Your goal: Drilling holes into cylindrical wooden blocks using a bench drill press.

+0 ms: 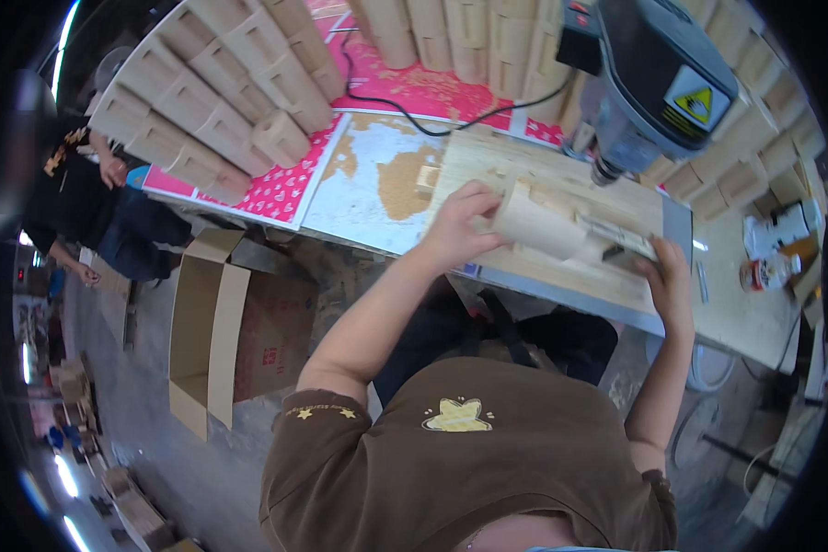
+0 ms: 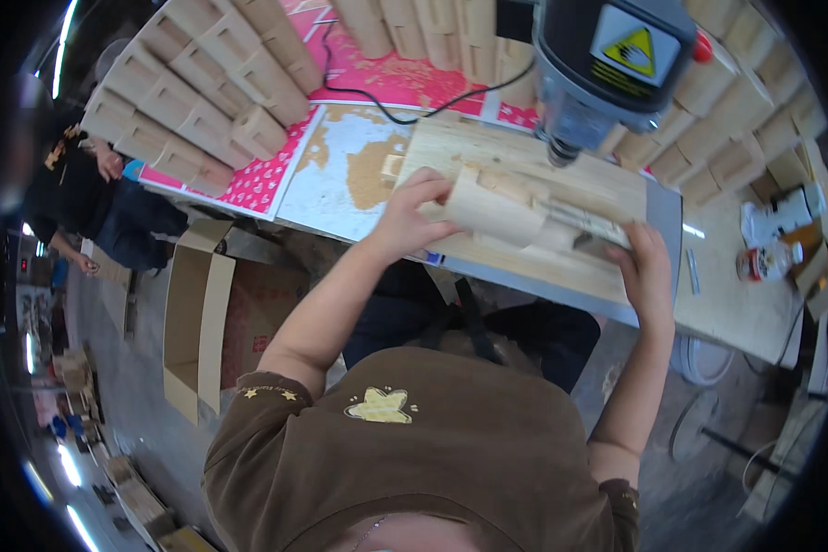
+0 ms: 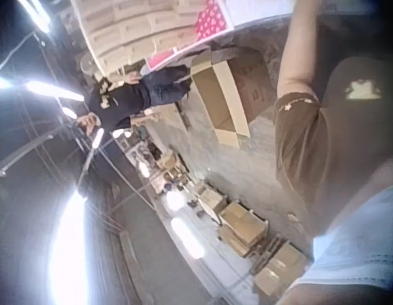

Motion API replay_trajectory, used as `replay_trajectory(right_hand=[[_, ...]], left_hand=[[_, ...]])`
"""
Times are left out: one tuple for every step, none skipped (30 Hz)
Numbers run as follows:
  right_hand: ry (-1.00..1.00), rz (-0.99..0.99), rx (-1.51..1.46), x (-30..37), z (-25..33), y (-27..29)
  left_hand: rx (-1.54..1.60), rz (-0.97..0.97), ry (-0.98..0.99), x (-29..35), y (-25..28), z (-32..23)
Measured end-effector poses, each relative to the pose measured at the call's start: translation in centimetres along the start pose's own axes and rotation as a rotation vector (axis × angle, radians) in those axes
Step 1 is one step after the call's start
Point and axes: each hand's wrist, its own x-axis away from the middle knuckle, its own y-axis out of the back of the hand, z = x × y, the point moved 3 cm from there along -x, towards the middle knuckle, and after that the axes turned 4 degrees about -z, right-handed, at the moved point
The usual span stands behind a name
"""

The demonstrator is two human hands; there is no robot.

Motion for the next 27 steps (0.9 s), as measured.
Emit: replay_trajectory(right_hand=[[0.051,-0.049,-0.028,0.5,0.5,0.1],[0.076,-0.043,-0.04,0.9,1.3,0.0],[0.061,-0.03,-0.032,1.3,1.7,0.1],[0.039,-0.013,-0.006,1.7,2.4,0.2],[0.054,-0.009,-0.009,2.1,3.2,0.2],[0.036,0.02,-0.071,2.5,4.2,0.1],[0.008,0.048,-0.126,2.9,4.9,0.1],[0.012,0.049,-0.127,3.3,5.5,0.0],[0.023,0.083,-0.144,3.5,6.1,-0.1],[0.026,0.116,-0.154,3.9,6.6,-0.1],[0.012,0.124,-0.146,4.1,7.0,-0.1],[0.017,0.12,-0.146,4.3,7.2,0.0],[0.011,0.12,-0.136,4.4,7.3,0.0],[0.005,0.122,-0.127,4.6,7.3,0.1],[0.0,0.116,-0.12,4.6,7.4,0.1],[0.029,0.078,-0.086,4.7,7.4,0.4],[0.055,0.042,-0.05,4.9,7.5,0.7],[0.038,0.038,-0.034,5.1,7.5,0.9],[0.033,0.032,-0.046,5.2,7.4,1.2],[0.013,0.027,-0.042,5.6,7.4,1.5],[-0.018,0.027,-0.022,5.8,7.3,1.8],[-0.016,0.042,-0.025,6.0,7.3,1.9],[-0.016,0.056,-0.029,6.1,7.1,2.1],[-0.049,0.06,-0.017,6.1,7.0,2.1],[-0.027,0.05,-0.028,6.0,7.1,1.9],[-0.003,0.041,-0.042,5.9,7.1,1.8],[-0.032,0.045,-0.033,6.0,7.0,1.7]], left_hand=[[-0.059,0.033,0.01,0.4,2.9,-0.3],[-0.083,0.022,0.076,0.8,6.0,-0.6],[-0.12,0.016,0.142,0.9,9.0,-1.6],[-0.206,0.001,0.202,0.9,12.1,-1.9],[-0.37,0.009,0.252,0.4,15.1,-2.5],[-0.466,-0.043,0.298,0.1,18.3,-2.5],[-0.475,-0.152,0.414,-0.3,21.1,-2.0],[-0.604,-0.201,0.503,-1.4,23.5,-2.5],[-0.798,-0.199,0.478,-2.3,26.4,-1.9],[-0.911,-0.231,0.472,-3.4,27.8,-1.7],[-1.03,-0.266,0.463,-4.6,29.1,-1.9],[-1.032,-0.271,0.46,-5.4,30.6,-0.9],[-1.105,-0.282,0.463,-6.3,31.9,0.9],[-1.179,-0.292,0.468,-7.2,32.7,1.7],[-1.172,-0.291,0.46,-8.0,33.3,2.5],[-1.245,-0.249,0.538,-8.8,33.4,3.3],[-1.315,-0.204,0.614,-9.4,33.3,4.2],[-1.299,-0.19,0.603,-10.0,33.4,5.1],[-1.357,-0.205,0.63,-10.2,34.1,5.4],[-1.399,-0.207,0.652,-10.5,34.3,6.5],[-1.431,-0.191,0.664,-10.9,34.7,7.4],[-1.46,-0.167,0.673,-11.3,35.0,8.3],[-1.511,-0.133,0.686,-11.4,35.1,8.5],[-1.516,-0.109,0.762,-11.1,36.7,9.0],[-1.576,-0.134,0.651,-10.8,38.0,9.4],[-1.631,-0.164,0.539,-10.4,38.2,9.4],[-1.618,-0.136,0.528,-10.1,35.9,8.8]])
